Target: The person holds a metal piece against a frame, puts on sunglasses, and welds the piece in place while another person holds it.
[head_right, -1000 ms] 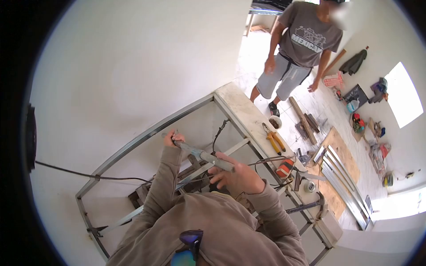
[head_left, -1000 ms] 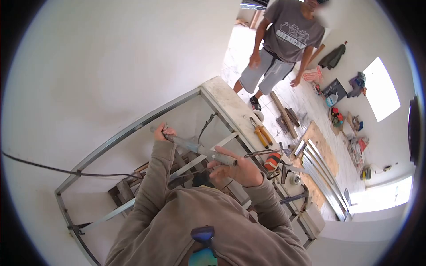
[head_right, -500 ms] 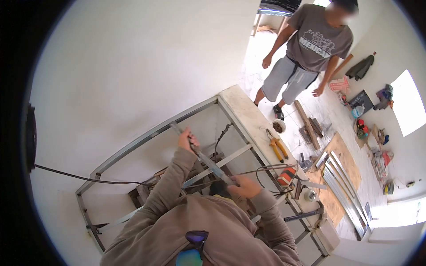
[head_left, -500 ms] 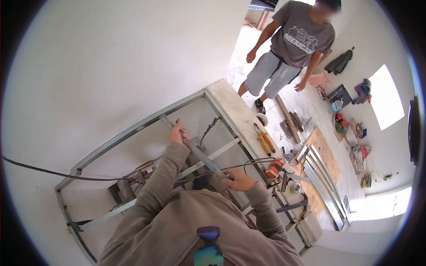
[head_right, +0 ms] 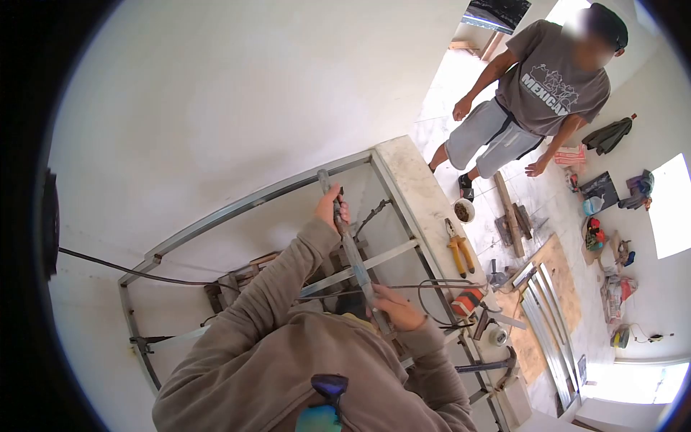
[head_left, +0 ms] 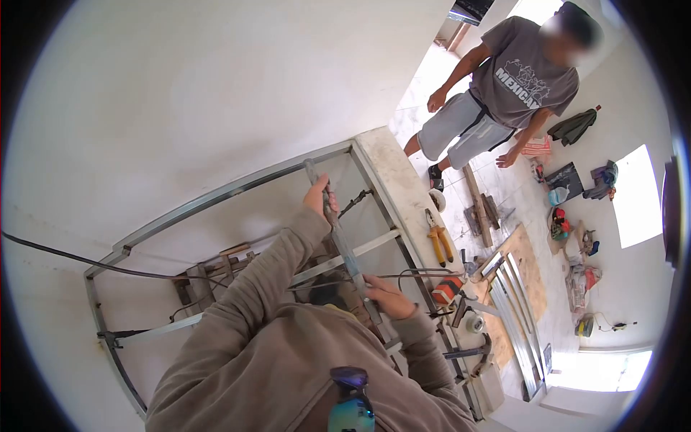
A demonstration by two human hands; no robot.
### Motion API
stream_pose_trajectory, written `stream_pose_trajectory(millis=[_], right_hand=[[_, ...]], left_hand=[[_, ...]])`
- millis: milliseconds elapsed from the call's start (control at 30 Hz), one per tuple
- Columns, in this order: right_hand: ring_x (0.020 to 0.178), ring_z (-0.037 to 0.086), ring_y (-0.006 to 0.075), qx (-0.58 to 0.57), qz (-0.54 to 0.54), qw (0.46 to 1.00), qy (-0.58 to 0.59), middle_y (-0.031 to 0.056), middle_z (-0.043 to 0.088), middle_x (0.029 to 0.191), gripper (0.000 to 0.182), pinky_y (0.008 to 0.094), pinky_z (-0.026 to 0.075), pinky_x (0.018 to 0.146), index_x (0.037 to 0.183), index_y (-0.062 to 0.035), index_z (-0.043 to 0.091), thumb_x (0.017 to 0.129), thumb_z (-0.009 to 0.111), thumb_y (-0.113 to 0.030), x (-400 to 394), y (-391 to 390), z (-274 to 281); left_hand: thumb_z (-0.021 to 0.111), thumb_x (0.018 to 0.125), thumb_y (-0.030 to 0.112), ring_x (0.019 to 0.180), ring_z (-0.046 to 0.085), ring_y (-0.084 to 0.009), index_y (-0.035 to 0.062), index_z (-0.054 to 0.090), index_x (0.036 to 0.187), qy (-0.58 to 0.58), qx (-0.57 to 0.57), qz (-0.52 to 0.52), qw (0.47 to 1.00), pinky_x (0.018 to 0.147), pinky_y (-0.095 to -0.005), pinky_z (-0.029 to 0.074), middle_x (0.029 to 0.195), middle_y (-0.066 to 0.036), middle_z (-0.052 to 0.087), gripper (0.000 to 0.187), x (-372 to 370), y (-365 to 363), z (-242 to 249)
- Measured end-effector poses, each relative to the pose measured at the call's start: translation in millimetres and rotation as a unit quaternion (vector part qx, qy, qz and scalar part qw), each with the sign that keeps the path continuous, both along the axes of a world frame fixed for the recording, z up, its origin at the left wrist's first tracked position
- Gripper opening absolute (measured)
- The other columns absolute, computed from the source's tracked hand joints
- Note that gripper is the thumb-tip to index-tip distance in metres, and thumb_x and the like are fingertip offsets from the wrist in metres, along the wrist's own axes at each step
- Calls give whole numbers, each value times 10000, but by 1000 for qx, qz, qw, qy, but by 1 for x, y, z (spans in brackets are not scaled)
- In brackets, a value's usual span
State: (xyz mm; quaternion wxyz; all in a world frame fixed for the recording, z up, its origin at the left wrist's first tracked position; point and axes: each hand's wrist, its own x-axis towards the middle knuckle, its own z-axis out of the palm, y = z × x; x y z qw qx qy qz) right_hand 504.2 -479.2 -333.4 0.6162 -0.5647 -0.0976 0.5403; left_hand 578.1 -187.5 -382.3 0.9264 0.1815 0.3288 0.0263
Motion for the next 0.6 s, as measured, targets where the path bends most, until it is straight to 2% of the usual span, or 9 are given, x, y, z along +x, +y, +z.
stream_pose_trajectory(millis=[33,100,167,267,300,400,467,600], right_hand=[[658,601,192,-48,-36,998,13,138,646,877,527,312,464,513,1356,23,432,941,548,-280,-4,12,0],[668,611,226,-146,-72,980,-111,155,646,804,455,351,485,581,1252,34,515,932,566,-285,-3,26,-10],[692,640,292,-235,-62,896,-371,193,645,767,382,395,499,650,1141,33,573,928,580,-284,10,30,-49],[801,650,418,-217,-110,837,-490,255,649,855,378,462,500,697,1138,12,568,921,591,-297,48,33,-86],[832,638,438,-219,-106,836,-492,262,651,885,383,478,496,717,1147,3,570,919,592,-303,58,35,-94],[889,614,480,-239,-92,822,-509,276,656,944,396,515,489,762,1167,-17,574,912,589,-319,86,43,-113],[881,614,482,-269,-69,800,-532,276,657,942,401,522,488,772,1171,-22,577,911,579,-327,98,50,-123],[893,612,484,-282,-55,794,-535,276,660,952,404,529,484,793,1175,-43,565,910,570,-348,108,57,-132]], left_hand=[[642,889,445,493,445,-112,125,516,812,9,48,2,999,445,-258,383,640,4,439,352,4,-4,1],[634,892,463,483,444,-124,114,551,865,28,145,9,989,430,-290,385,623,-4,428,360,10,-8,-6],[597,918,404,477,446,-126,102,578,915,70,221,1,973,434,-299,394,642,-7,438,303,9,5,-42],[522,942,281,497,463,-132,93,588,992,79,336,-36,938,456,-293,413,665,10,444,205,-15,25,-92],[493,948,233,509,471,-134,91,587,1018,72,373,-54,923,466,-288,420,672,19,445,184,-29,26,-101],[446,942,135,524,467,-129,81,546,1103,59,348,-78,932,475,-289,420,702,8,454,198,-72,19,-75],[431,947,118,534,459,-120,101,497,1183,33,365,-79,927,478,-287,418,722,-3,456,246,-93,17,-73],[412,952,100,545,441,-108,172,394,1342,5,379,-97,920,482,-284,418,762,-25,465,397,-129,18,-74]])
